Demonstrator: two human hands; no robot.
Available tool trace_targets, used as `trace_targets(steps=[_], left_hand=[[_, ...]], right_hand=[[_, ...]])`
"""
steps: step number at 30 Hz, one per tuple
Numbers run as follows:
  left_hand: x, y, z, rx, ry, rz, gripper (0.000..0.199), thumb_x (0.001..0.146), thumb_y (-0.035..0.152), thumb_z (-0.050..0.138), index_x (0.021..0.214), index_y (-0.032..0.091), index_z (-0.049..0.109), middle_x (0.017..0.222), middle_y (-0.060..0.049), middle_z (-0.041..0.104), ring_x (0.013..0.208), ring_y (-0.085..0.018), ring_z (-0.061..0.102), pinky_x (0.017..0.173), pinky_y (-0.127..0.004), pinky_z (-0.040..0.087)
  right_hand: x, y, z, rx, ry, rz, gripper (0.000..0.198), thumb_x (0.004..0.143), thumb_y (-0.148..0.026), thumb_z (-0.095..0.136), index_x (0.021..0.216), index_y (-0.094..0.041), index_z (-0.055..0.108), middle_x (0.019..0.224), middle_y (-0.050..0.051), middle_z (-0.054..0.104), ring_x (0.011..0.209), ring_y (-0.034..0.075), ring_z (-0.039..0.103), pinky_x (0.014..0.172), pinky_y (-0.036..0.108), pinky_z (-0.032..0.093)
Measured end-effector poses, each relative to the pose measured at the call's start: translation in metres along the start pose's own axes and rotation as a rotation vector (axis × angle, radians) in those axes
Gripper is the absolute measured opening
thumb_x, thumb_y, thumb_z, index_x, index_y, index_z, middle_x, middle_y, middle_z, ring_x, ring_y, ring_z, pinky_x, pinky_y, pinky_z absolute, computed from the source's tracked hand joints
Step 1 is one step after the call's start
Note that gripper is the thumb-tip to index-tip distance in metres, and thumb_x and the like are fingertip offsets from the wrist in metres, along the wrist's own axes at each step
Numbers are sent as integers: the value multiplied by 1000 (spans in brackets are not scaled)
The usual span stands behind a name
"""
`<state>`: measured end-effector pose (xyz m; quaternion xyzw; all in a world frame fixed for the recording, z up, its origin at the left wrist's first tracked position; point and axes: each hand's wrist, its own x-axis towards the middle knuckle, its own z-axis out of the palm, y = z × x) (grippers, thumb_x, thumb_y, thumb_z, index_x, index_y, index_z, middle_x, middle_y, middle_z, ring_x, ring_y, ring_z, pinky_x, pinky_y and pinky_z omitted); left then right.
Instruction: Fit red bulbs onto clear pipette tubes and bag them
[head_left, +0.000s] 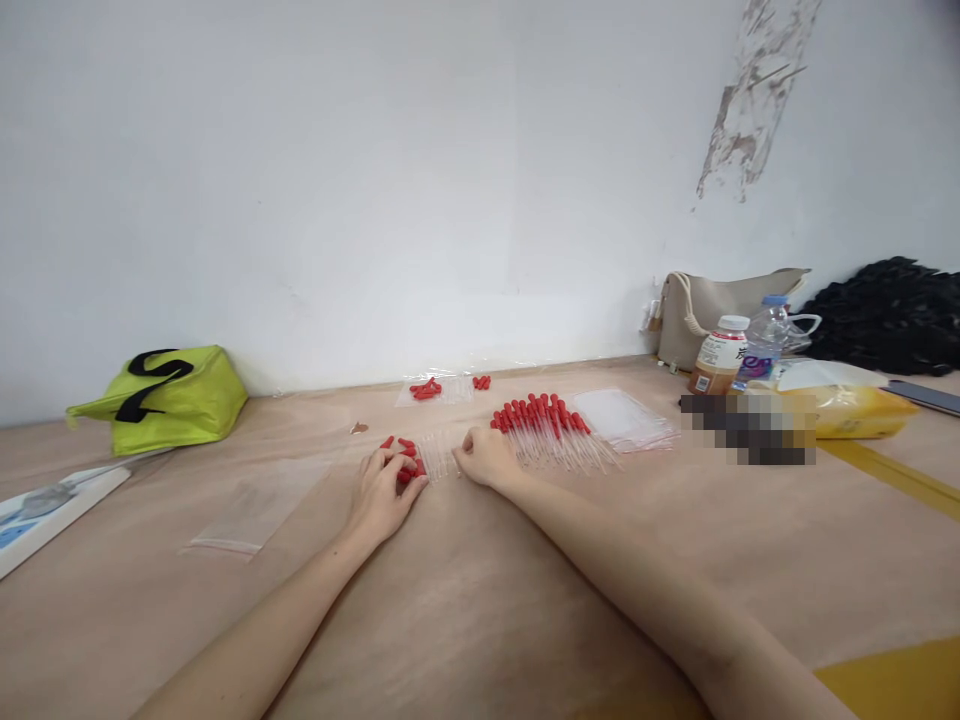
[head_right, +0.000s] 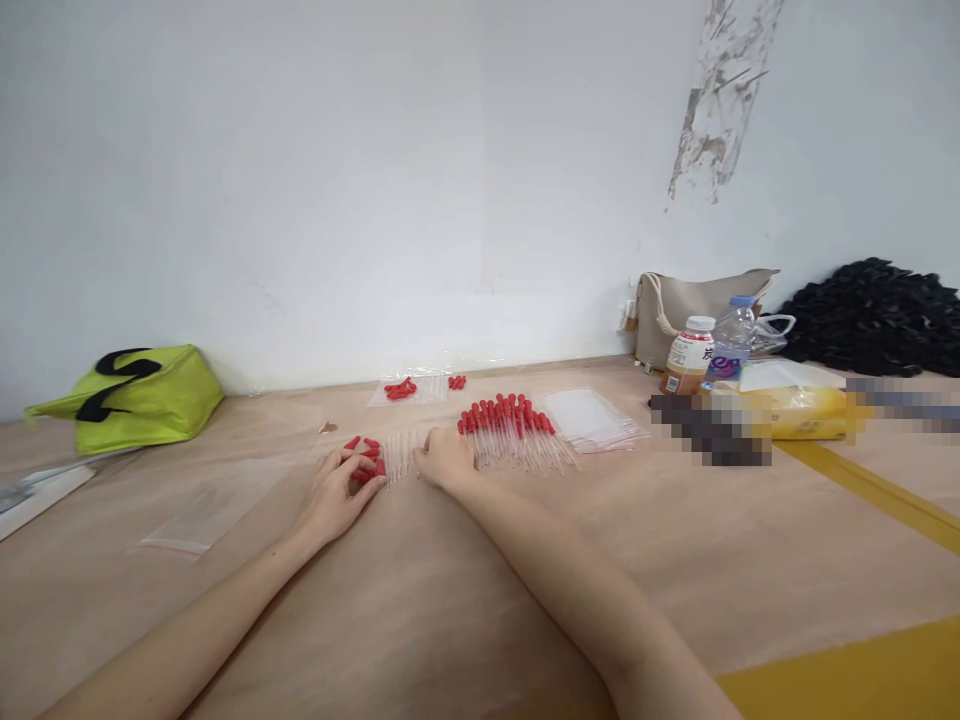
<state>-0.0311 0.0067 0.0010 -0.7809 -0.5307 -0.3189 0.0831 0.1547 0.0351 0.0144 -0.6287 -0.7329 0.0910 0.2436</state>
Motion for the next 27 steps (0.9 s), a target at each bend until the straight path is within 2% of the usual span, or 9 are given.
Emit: trace_targets(steps=[3,8,11,14,18,21,23,24,27], left_hand=[[0,0,0,15,27,32,11,75,31,56,77,21,59,87,-5,53,88,-24,48,79,-37,40],[-2,2,-3,-9,119,58,13,81,28,49,83,19,59,87,-6,54,89,-23,49,80,-38,39],[-7,10,-8,-143,142,91,13,85,25,44,86,19,56,90,-6,54,87,-20,51,79,-34,41],[-13,22,-13,-318,63,196,13,87,21,41,91,18,53,92,-6,54,89,-18,51,79,-31,42],[-20,36,-19,-462,-201,355,17,87,18,39,95,18,54,98,-7,55,94,-16,51,82,-30,42],[-23,40,-20,-500,-359,407,15,85,18,42,93,18,55,94,-6,58,88,-15,54,80,-29,43],[-23,43,-19,-498,-381,375,17,82,19,47,97,18,54,94,-5,58,87,-16,54,79,-30,44],[-23,44,-18,-492,-373,334,24,80,21,50,104,19,52,96,-5,57,87,-17,54,79,-30,44],[-22,50,-14,-446,-344,226,45,77,29,56,119,20,44,102,-6,55,85,-17,55,74,-30,46]], right_hand=[[7,-11,6,-50,-54,80,31,78,-37,46,91,-14,62,94,14,64,88,24,59,69,32,44],[13,-19,4,-97,-92,96,27,73,-25,51,93,-11,63,95,18,63,86,26,60,66,33,44],[13,-24,1,-122,-101,76,23,74,-20,50,91,-11,62,93,18,63,86,25,60,67,32,44],[5,-22,-4,-146,-80,33,22,76,-17,46,91,-9,61,92,19,62,88,26,58,70,33,42],[-21,4,-18,-167,14,-86,23,82,-17,38,94,-7,55,99,21,58,94,27,53,78,36,38],[-46,38,-30,-81,78,-268,19,85,-18,33,89,-11,51,84,15,60,76,21,55,71,35,39],[-61,60,-36,37,91,-357,16,85,-19,33,86,-15,49,80,9,60,72,18,54,70,34,40],[-68,70,-37,99,107,-393,16,85,-19,33,86,-15,48,80,7,60,73,18,54,71,33,40],[-80,87,-40,225,188,-429,20,85,-19,36,100,-17,49,88,8,60,82,18,54,74,32,41]])
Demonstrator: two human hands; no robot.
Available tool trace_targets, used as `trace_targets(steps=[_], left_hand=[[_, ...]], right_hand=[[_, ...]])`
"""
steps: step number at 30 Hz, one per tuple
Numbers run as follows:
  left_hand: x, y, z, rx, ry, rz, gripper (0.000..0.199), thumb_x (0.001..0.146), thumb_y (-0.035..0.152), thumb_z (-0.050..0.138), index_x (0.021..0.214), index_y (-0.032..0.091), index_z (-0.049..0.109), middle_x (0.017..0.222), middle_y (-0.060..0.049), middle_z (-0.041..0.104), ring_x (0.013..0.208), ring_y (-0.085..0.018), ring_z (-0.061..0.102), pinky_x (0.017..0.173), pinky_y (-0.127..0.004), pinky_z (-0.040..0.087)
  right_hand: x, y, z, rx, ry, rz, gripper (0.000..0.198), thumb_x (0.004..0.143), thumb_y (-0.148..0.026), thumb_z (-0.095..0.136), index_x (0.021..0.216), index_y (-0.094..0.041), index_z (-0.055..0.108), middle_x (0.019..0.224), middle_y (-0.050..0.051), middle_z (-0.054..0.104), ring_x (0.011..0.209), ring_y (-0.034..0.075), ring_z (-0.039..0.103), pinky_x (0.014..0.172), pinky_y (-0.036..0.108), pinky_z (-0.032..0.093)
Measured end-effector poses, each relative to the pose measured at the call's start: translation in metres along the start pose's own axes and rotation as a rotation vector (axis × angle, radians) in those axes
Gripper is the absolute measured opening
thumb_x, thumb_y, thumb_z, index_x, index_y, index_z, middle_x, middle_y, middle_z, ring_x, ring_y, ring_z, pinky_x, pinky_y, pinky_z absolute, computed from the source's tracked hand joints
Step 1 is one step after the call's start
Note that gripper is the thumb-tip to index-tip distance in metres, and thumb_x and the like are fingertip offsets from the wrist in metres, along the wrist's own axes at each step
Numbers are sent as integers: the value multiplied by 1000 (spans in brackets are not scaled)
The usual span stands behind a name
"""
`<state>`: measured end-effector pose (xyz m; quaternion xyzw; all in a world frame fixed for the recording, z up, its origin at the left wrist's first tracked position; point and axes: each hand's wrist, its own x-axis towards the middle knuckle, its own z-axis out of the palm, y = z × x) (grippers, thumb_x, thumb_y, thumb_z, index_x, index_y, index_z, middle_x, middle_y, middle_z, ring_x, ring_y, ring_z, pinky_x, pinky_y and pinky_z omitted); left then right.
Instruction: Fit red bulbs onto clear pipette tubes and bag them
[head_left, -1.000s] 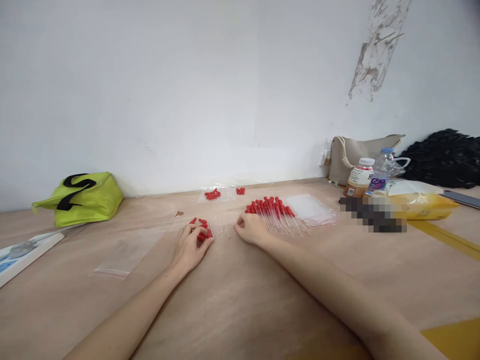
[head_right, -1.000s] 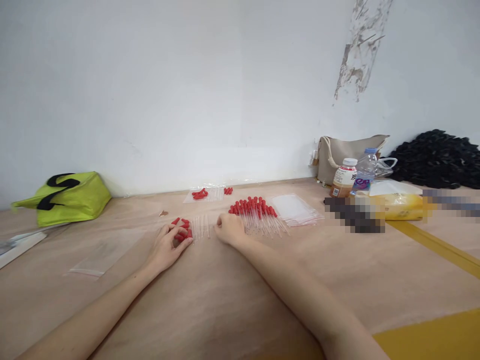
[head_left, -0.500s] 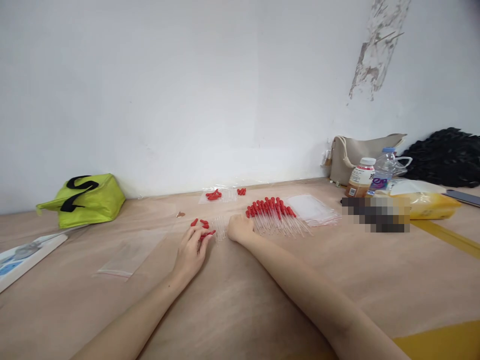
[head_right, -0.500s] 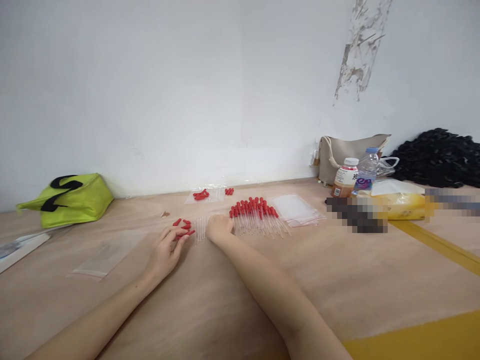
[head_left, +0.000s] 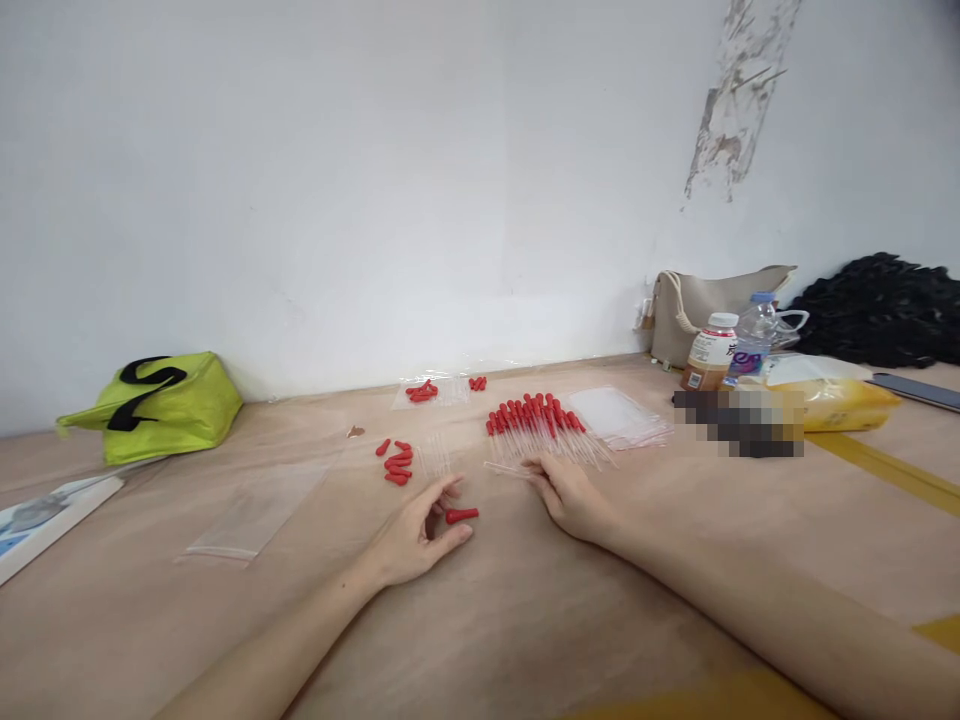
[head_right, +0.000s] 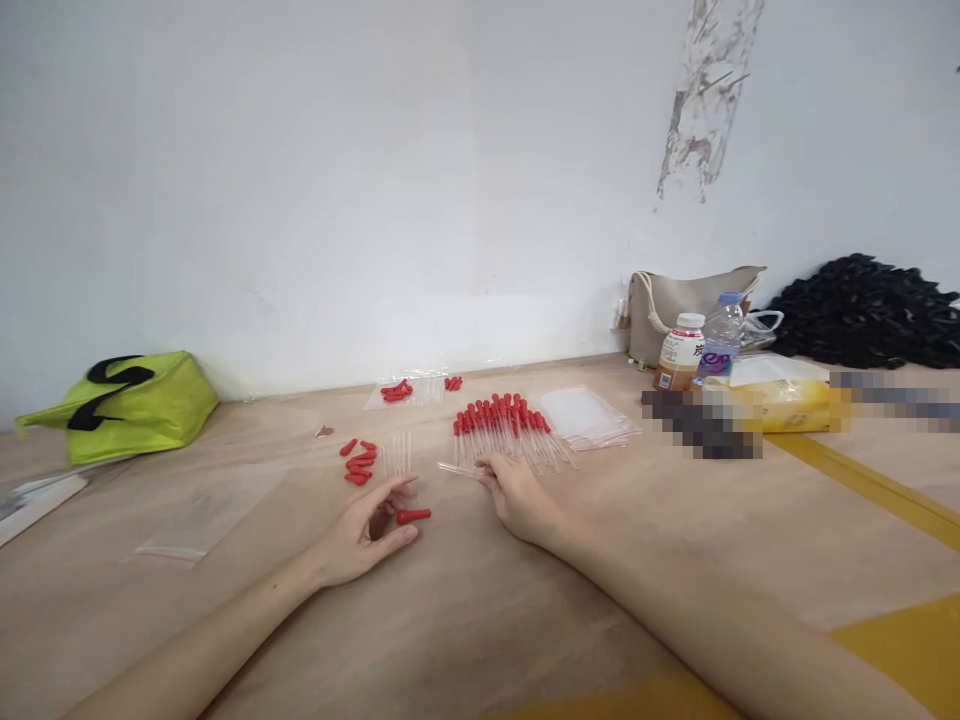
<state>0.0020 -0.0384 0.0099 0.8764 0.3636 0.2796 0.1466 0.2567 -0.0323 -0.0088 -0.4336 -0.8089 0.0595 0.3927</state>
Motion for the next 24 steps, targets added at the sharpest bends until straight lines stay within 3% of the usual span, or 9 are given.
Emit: trace_targets(steps=[2,4,6,14,24], left_hand=[[3,3,3,40,-8,2,33,80,32,53,112,22,53,102,-6,55,86,-17,55,75,-29,46],[5,5,6,61,-9,26,20,84,29,47,97,22,61,98,-4,56,87,-16,54,77,-29,44],[5,5,7,43,16,24,21,87,26,42,89,21,62,93,-3,57,85,-15,54,77,-28,43],[-2,2,7,-65,35,-93,19,88,30,37,96,20,52,89,-2,59,82,-15,55,74,-27,43],[0,7,5,-111,7,-62,21,88,30,38,95,19,55,88,-2,61,80,-15,56,73,-24,43]], right_hand=[[-4,0,-1,34,12,-27,26,84,-18,35,107,-17,49,92,9,59,86,18,54,75,32,42],[-5,-3,-1,58,-21,-62,26,85,-17,33,102,-18,52,91,8,59,85,17,54,76,32,42],[-5,-8,-1,71,-40,-60,23,85,-16,34,93,-19,54,89,7,58,84,16,53,76,31,41],[-7,-28,1,165,-119,7,14,86,-24,36,83,-18,49,77,2,57,69,12,51,64,24,39],[-5,-36,6,84,-154,-27,14,86,-23,39,81,-18,51,75,1,60,70,12,50,72,28,35]])
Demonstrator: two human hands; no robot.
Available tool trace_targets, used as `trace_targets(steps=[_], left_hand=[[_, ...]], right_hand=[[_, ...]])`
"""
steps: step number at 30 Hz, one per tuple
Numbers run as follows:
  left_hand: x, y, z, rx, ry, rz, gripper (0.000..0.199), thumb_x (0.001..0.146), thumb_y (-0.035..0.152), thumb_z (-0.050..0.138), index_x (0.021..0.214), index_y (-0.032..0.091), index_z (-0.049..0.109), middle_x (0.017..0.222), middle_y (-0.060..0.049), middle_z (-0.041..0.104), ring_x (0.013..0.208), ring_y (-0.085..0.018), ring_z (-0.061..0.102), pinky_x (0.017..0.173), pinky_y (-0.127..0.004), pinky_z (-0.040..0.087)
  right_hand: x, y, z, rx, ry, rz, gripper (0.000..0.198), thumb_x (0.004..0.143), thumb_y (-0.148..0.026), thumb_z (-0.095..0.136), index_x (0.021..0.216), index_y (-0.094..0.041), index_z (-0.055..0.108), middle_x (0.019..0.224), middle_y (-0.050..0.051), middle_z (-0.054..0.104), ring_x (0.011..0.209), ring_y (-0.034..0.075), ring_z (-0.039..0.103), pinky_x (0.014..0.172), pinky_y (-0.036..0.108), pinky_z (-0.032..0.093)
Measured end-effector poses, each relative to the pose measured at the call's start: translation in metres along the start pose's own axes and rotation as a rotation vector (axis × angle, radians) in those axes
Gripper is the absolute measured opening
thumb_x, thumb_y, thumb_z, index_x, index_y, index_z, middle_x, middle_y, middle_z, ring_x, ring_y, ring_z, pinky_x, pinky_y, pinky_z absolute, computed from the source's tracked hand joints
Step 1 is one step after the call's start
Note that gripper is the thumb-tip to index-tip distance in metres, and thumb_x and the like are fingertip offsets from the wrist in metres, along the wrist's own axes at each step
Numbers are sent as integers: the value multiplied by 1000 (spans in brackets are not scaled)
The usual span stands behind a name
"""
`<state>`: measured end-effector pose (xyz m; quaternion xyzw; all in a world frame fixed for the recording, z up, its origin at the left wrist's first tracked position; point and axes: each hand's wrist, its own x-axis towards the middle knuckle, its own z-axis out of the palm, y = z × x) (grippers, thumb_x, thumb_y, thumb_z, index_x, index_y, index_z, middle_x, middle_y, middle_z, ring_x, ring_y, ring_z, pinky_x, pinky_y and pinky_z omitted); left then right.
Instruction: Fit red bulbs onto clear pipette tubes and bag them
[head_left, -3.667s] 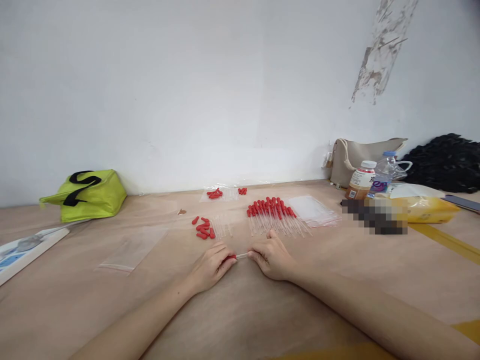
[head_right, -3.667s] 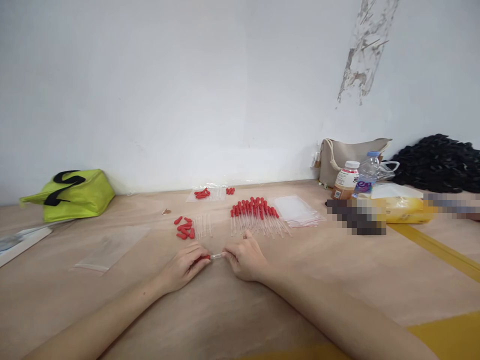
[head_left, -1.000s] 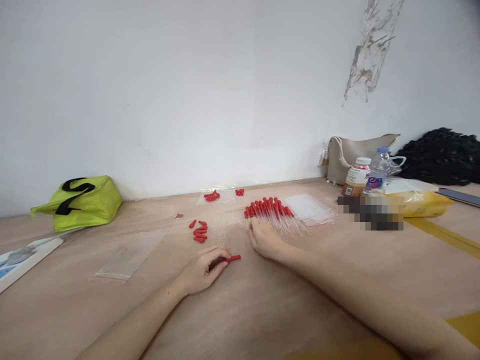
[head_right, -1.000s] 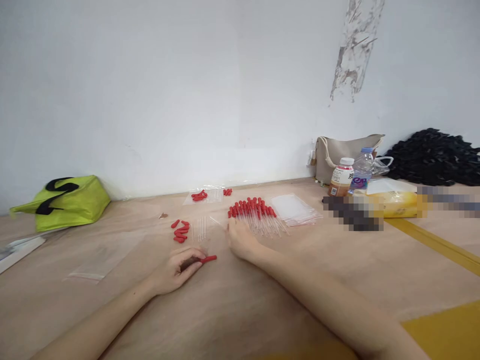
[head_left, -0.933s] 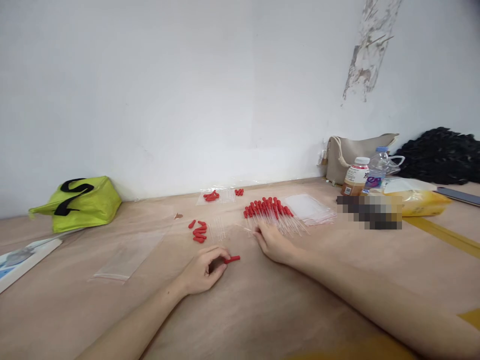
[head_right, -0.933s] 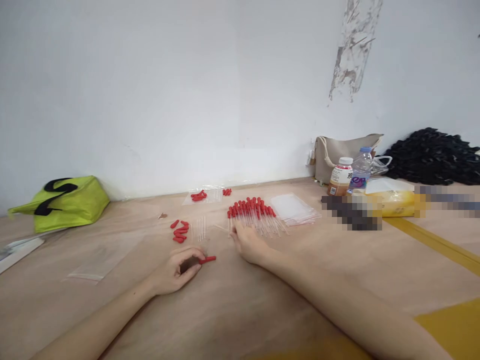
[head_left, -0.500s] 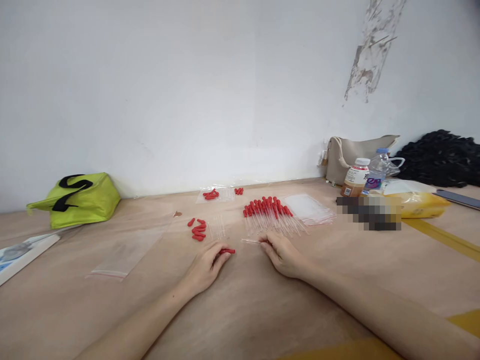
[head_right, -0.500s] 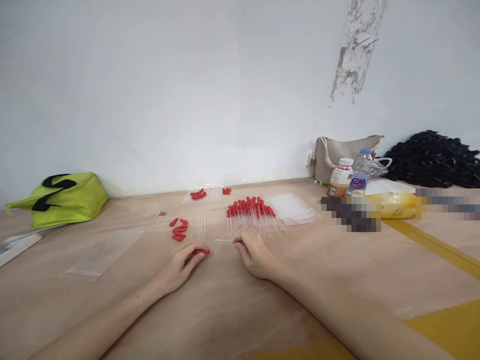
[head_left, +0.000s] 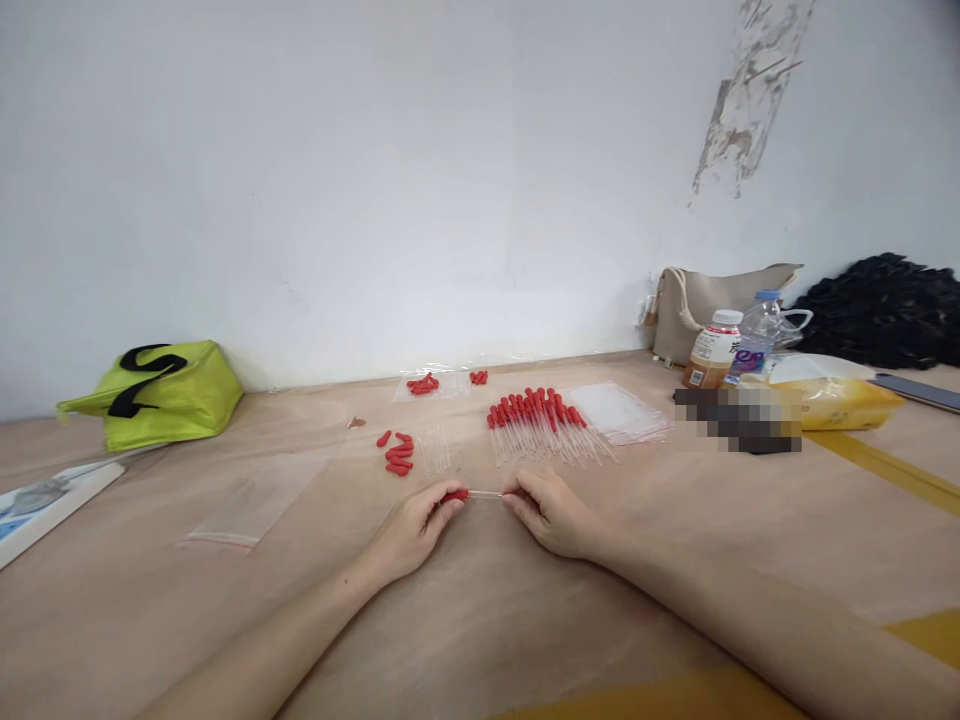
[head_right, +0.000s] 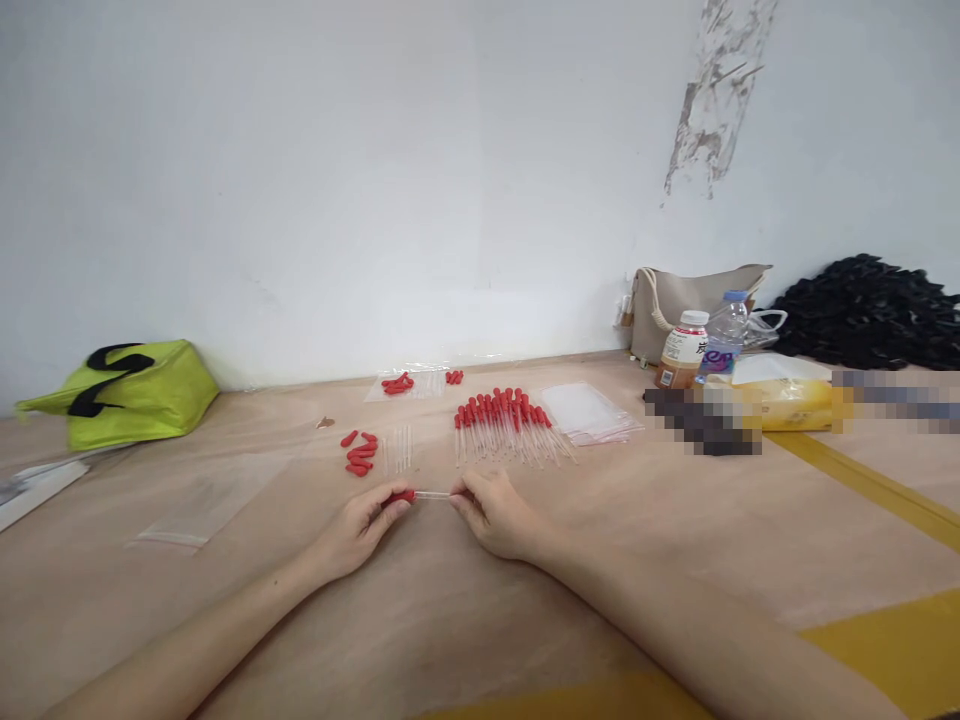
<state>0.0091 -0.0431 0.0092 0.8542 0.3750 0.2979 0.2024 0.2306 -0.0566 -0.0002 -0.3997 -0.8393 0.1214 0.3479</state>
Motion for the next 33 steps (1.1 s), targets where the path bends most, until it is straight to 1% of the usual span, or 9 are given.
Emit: trace_targets(steps=[2,5,8,11,17,22,28,33], left_hand=[[1,-2,0,-13,-5,19,21,88,29,39,94,19,57,88,-2,62,81,-15,56,73,-23,43],[0,-3,0,-8,-7,46,20,87,29,43,87,18,59,81,-2,62,75,-13,56,68,-22,43],[-1,-1,0,2,-54,78,21,87,28,42,84,17,60,78,-2,61,72,-13,55,66,-21,42],[-3,1,-1,29,-92,84,24,88,29,40,83,17,60,76,-2,60,70,-12,54,65,-21,41],[-4,3,0,122,-88,108,25,88,32,39,84,18,59,74,-2,58,68,-13,53,64,-22,41],[-5,6,-1,139,-116,144,24,88,32,39,84,18,58,76,-3,58,71,-14,53,66,-24,41],[-6,7,-1,146,-131,204,23,88,30,38,84,16,57,76,-4,57,69,-14,52,64,-23,41],[-5,8,-1,167,-141,240,24,89,28,36,85,16,56,75,-4,57,69,-14,53,63,-23,41]], right_hand=[[0,-1,0,-14,-19,-17,14,85,-23,40,82,-19,53,74,0,61,69,12,51,74,29,33],[0,1,-1,-20,-36,-39,14,84,-23,42,83,-20,56,75,-1,63,68,12,52,74,29,31],[2,3,-2,-41,-51,-61,14,83,-21,45,79,-21,59,73,-2,65,64,11,52,72,29,28],[3,4,-3,-114,-44,-87,14,82,-22,46,78,-21,60,73,-1,66,61,10,51,71,29,24],[1,-4,-4,-278,-38,-147,20,83,-21,42,77,-19,60,72,2,65,58,10,49,70,31,20],[0,-8,-2,-253,-100,-119,23,83,-21,39,69,-18,57,67,1,64,56,10,47,68,30,21],[2,-8,6,-232,-138,-66,28,84,-23,38,60,-16,51,57,-1,58,49,8,40,64,27,22],[3,-8,10,-223,-160,-58,30,86,-24,37,60,-17,50,56,-2,57,49,8,39,65,26,25]])
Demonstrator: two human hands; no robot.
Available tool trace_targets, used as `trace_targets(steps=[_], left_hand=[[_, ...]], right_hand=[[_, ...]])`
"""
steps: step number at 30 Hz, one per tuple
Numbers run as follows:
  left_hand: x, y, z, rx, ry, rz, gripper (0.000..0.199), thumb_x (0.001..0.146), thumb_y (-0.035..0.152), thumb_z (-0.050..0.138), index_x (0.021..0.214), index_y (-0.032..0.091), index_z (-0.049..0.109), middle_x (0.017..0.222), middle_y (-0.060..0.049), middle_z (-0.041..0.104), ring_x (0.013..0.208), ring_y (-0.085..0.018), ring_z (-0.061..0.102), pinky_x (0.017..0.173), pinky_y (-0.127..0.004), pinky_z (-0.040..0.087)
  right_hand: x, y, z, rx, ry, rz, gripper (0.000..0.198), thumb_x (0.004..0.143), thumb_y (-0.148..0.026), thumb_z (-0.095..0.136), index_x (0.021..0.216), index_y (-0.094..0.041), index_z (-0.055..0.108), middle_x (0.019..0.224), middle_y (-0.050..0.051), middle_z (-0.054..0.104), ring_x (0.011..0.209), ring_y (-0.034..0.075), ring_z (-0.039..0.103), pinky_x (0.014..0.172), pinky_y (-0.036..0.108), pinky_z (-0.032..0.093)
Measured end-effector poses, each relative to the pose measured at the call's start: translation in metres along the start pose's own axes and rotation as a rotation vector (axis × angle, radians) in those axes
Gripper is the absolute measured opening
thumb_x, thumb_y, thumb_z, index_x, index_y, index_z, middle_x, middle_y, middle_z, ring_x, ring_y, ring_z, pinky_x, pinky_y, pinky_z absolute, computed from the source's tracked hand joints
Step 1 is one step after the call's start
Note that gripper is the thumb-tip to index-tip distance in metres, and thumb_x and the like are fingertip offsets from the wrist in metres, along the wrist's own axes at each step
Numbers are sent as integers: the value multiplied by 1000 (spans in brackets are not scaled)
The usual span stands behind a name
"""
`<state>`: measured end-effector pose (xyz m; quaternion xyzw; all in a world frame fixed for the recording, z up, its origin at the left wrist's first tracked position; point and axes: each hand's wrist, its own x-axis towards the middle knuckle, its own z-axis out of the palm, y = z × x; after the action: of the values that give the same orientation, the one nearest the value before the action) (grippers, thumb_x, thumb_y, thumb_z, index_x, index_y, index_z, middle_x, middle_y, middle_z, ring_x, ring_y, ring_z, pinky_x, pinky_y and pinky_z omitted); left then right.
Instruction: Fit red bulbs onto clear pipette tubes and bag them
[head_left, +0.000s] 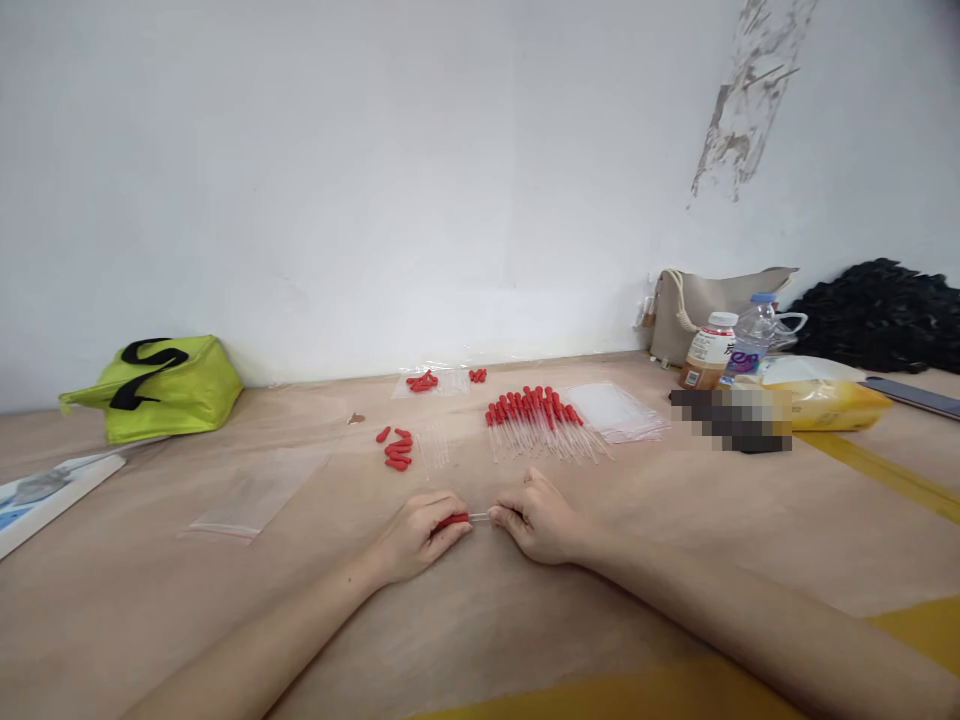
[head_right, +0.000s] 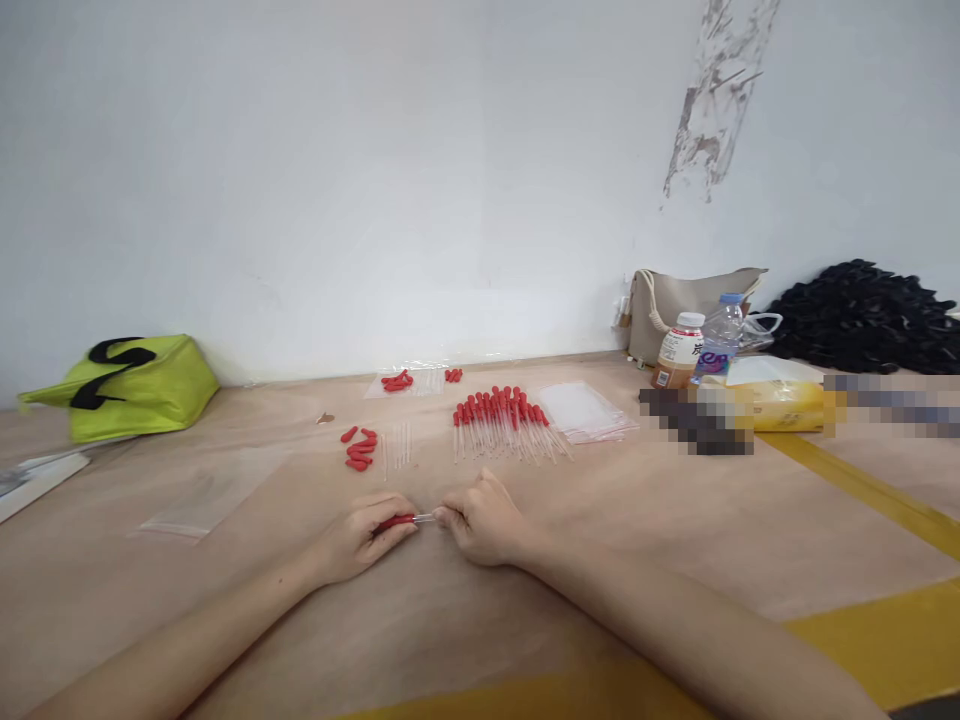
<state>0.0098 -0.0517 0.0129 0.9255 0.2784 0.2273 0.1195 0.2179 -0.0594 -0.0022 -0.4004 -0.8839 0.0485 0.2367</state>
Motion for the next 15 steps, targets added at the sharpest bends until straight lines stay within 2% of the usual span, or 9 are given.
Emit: trace_targets(steps=[5,9,12,15], left_hand=[[-1,-5,0,30,83,0,22,89,27,37,92,17,56,83,-6,58,76,-15,53,70,-26,42],[-4,-11,-4,89,174,-36,25,86,28,43,108,21,52,100,-7,55,91,-19,50,81,-32,41],[-6,-18,-7,121,264,-181,29,84,30,45,113,23,48,105,-6,51,93,-20,49,79,-33,43],[-6,-24,-7,155,314,-275,17,82,30,46,93,21,56,92,-5,53,81,-18,51,70,-31,44]], right_hand=[[-1,-10,-13,-50,20,25,27,86,-26,37,68,-18,55,66,1,61,58,11,49,65,27,27],[-3,-7,-28,-79,26,60,19,79,-28,48,68,-18,59,72,4,62,69,15,53,63,26,30],[5,15,-40,-28,70,257,21,79,-26,46,65,-18,59,65,3,62,59,13,52,56,24,31],[24,43,-49,22,203,492,27,80,-31,42,65,-18,59,65,3,62,59,13,54,54,23,32]])
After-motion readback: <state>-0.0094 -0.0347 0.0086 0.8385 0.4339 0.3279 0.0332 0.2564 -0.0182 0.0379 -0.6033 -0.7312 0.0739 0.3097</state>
